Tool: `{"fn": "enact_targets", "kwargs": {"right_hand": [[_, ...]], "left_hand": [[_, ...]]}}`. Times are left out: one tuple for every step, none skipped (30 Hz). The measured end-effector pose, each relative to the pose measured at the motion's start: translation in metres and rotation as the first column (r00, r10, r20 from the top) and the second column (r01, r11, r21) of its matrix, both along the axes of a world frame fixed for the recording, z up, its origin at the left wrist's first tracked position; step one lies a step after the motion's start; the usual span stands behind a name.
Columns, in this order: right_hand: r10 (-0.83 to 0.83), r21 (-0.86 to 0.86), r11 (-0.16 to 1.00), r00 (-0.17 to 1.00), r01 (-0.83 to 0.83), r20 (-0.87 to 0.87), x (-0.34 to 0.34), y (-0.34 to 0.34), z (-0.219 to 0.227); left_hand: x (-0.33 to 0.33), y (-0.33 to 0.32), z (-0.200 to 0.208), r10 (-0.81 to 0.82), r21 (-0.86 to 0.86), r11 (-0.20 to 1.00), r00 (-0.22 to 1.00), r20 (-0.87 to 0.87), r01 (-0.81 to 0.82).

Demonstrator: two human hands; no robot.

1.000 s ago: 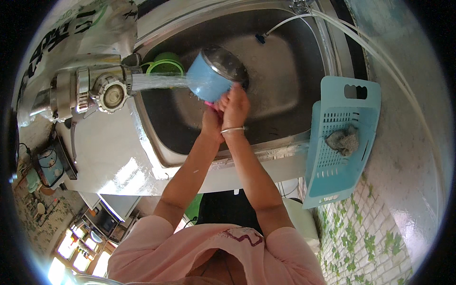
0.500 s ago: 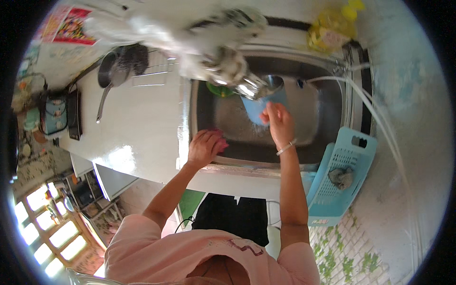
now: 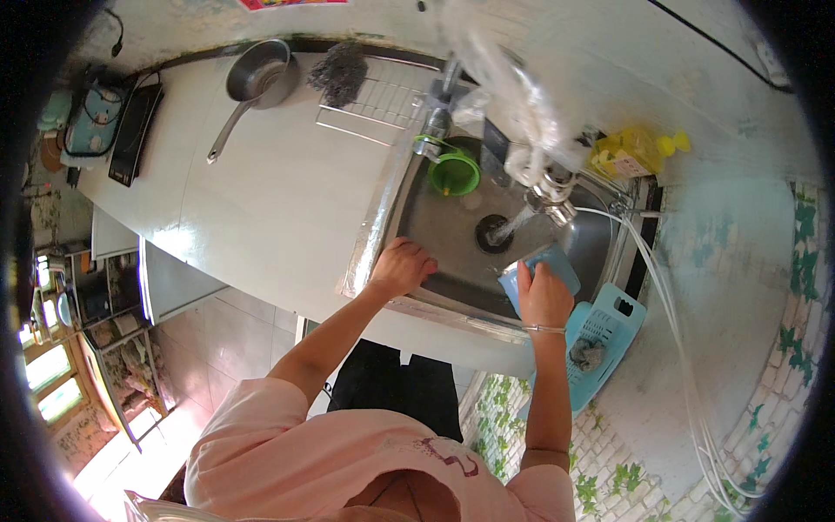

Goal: The person wipes down the interior and exterior of kitchen cabinets and the surfaces of an induction cooktop and countertop with a pink cloth, then washes a pot and a mug in the sink before wiping the sink area and countertop again.

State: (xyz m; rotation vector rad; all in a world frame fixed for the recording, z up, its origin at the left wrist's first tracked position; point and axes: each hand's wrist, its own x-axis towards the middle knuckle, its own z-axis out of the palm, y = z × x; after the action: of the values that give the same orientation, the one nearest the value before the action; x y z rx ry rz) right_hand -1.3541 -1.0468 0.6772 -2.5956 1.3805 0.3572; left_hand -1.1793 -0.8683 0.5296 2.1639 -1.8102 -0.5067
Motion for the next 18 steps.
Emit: {"fn": "enact_targets", "kwargs": {"right_hand": [[0.061, 0.02, 0.998, 0.996, -0.06, -0.069, -0.007, 0.001, -0.003], [0.123, 0.043, 0.992, 0.983, -0.118, -0.136, -0.021, -0.002, -0.014], [0.185, 0.058, 0.982, 0.963, -0.177, -0.196, -0.024, -0.009, -0.017], [0.166, 0.027, 0.986, 0.978, -0.164, -0.13, -0.019, -0.01, -0.013], [0.149, -0.001, 0.989, 0.987, -0.149, -0.062, -0.014, -0.011, -0.009], [0.112, -0.01, 0.994, 0.993, -0.112, -0.023, -0.018, -0.001, -0.002], [0.16, 0.057, 0.986, 0.986, -0.158, -0.043, -0.008, 0.006, 0.006], [0.209, 0.125, 0.972, 0.976, -0.2, -0.063, 0.002, 0.015, 0.015], [0.254, 0.183, 0.955, 0.963, -0.235, -0.086, 0.015, 0.018, 0.027], [0.242, 0.22, 0.948, 0.97, -0.229, -0.034, 0.028, 0.023, 0.033], [0.229, 0.26, 0.939, 0.973, -0.226, 0.018, 0.043, 0.03, 0.039], [0.208, 0.291, 0.932, 0.976, -0.217, 0.062, 0.056, 0.037, 0.048], [0.157, 0.362, 0.91, 0.976, -0.203, 0.151, 0.074, 0.044, 0.057], [0.084, 0.436, 0.876, 0.957, -0.204, 0.277, 0.092, 0.051, 0.063], [-0.013, 0.503, 0.841, 0.923, -0.198, 0.384, 0.105, 0.054, 0.069], [-0.118, 0.575, 0.791, 0.868, -0.212, 0.482, 0.125, 0.061, 0.073], [-0.205, 0.65, 0.703, 0.793, -0.287, 0.573, 0.148, 0.066, 0.079], [-0.303, 0.709, 0.591, 0.708, -0.385, 0.638, 0.18, 0.078, 0.084]], "left_hand": [[0.001, -0.003, -0.003, -0.007, 0.003, 1.0, 1.0, -0.007, 0.007], [0.002, -0.005, -0.006, -0.013, 0.005, 1.0, 1.0, -0.013, 0.013], [-0.003, -0.009, -0.012, 0.029, -0.008, 1.0, 1.0, 0.007, -0.029], [0.0, -0.011, -0.008, 0.034, -0.043, 0.998, 0.999, 0.011, -0.034], [0.005, -0.014, -0.004, 0.039, -0.078, 0.996, 0.999, 0.016, -0.038], [-0.002, -0.008, -0.004, 0.022, -0.1, 0.995, 1.0, -0.009, -0.023], [0.002, -0.007, -0.008, 0.03, -0.035, 0.999, 1.0, -0.002, -0.03], [0.003, -0.002, -0.011, 0.033, -0.045, 0.998, 0.999, 0.013, -0.033], [-0.001, -0.002, -0.017, 0.034, -0.066, 0.997, 0.999, 0.025, -0.032], [-0.001, -0.001, -0.017, 0.033, -0.056, 0.998, 0.999, 0.026, -0.031], [0.0, 0.001, -0.017, 0.033, -0.044, 0.999, 0.999, 0.029, -0.032], [-0.001, -0.001, -0.016, 0.03, -0.043, 0.999, 0.999, 0.028, -0.028], [-0.001, -0.001, -0.016, 0.048, -0.017, 0.999, 0.999, 0.007, -0.048], [-0.005, 0.002, -0.015, 0.201, -0.016, 0.977, 0.943, -0.266, -0.213], [-0.011, -0.001, -0.007, 0.305, -0.017, 0.929, 0.793, -0.528, -0.369], [-0.009, 0.001, -0.001, 0.329, -0.079, 0.887, 0.743, -0.583, -0.455], [-0.008, 0.004, 0.004, 0.34, -0.14, 0.831, 0.692, -0.637, -0.538], [-0.003, 0.009, -0.009, 0.293, -0.33, 0.87, 0.923, -0.248, -0.365]]}}
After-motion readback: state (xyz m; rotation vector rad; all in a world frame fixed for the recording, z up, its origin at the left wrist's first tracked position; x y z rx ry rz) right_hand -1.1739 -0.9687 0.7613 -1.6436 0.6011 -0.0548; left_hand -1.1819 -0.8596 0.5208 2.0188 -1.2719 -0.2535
